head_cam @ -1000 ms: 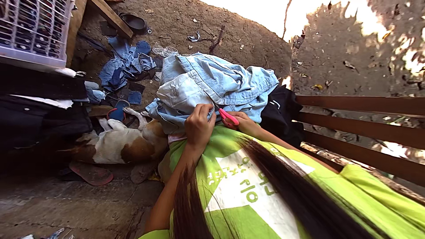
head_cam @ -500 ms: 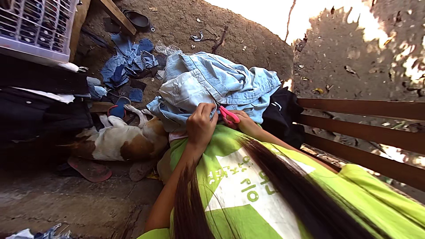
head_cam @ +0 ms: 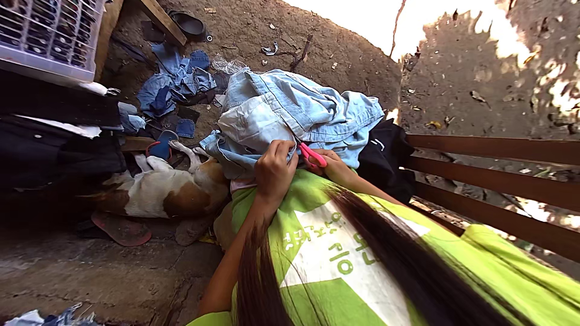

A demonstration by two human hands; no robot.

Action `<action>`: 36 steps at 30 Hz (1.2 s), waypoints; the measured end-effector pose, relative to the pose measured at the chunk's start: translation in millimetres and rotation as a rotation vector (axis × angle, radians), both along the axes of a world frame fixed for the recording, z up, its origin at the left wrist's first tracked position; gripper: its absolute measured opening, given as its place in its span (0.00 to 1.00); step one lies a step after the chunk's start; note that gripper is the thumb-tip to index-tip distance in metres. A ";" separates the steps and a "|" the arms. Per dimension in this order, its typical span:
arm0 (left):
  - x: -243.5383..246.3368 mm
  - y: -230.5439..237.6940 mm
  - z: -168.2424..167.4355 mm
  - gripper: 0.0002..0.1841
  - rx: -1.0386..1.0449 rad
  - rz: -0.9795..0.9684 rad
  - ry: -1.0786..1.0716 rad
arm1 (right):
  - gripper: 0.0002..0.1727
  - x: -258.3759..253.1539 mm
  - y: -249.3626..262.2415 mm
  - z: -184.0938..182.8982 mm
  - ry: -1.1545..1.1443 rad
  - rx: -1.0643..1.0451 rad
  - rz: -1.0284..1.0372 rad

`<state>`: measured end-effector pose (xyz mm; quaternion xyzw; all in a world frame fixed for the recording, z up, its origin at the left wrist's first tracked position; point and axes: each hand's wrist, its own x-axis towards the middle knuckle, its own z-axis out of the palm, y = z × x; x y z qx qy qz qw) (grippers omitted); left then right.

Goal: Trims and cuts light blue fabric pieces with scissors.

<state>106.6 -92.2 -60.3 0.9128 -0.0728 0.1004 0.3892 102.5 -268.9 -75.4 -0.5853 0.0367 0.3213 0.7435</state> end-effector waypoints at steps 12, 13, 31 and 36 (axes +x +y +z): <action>-1.4 1.6 0.7 0.05 0.004 -0.011 -0.001 | 0.18 3.7 1.2 -1.6 0.023 -0.009 0.041; -1.4 1.6 1.1 0.05 0.002 -0.016 0.002 | 0.18 4.8 1.4 -1.6 0.017 0.002 0.050; 0.2 4.1 3.2 0.05 0.037 -0.003 0.113 | 0.19 10.2 5.6 -4.3 0.000 0.002 0.047; 16.3 3.5 6.9 0.29 0.185 0.038 0.303 | 0.22 16.8 0.7 0.9 0.004 0.034 0.056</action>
